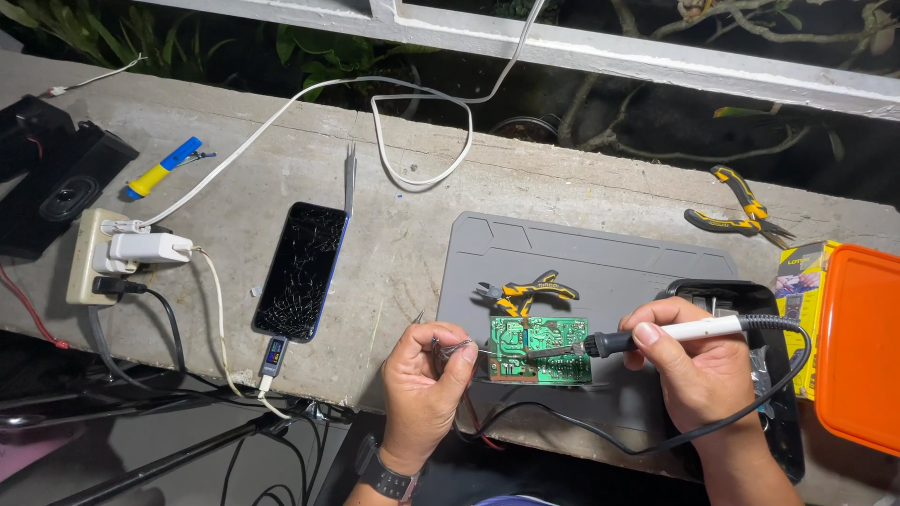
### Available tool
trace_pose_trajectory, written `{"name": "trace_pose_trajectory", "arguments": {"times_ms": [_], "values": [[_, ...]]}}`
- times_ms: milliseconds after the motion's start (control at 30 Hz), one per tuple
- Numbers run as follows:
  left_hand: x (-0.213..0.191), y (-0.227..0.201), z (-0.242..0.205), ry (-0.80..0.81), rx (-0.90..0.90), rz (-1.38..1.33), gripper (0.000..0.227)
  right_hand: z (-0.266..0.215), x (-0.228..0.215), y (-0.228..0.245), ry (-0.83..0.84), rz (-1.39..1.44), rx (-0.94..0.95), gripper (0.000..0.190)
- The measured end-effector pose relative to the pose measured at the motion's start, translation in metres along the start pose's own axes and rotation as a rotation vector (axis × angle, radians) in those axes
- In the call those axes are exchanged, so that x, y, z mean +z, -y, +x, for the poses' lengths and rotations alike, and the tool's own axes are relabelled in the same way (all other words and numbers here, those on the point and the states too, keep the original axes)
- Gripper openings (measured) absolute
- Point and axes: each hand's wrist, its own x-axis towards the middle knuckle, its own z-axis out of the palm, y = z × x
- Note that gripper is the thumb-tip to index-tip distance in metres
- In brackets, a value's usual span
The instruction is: Soldering wires onto a printed circuit board at a repair bench.
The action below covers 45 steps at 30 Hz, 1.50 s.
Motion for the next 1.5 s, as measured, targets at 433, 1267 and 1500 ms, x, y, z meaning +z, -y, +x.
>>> {"name": "trace_pose_trajectory", "arguments": {"times_ms": [433, 1267, 1500], "values": [[-0.0009, 0.0024, -0.0001, -0.013, 0.006, 0.03, 0.016, -0.0001, -0.0014, -0.0011, -0.008, -0.027, 0.007, 0.017], [-0.0004, 0.0016, 0.0002, 0.0, 0.012, 0.034, 0.015, -0.0008, -0.0008, 0.004, 0.0, -0.08, 0.009, 0.019], [-0.0006, 0.0028, 0.0, 0.001, 0.014, 0.031, 0.016, -0.0016, -0.0014, 0.0024, -0.005, -0.084, 0.017, 0.019]]}}
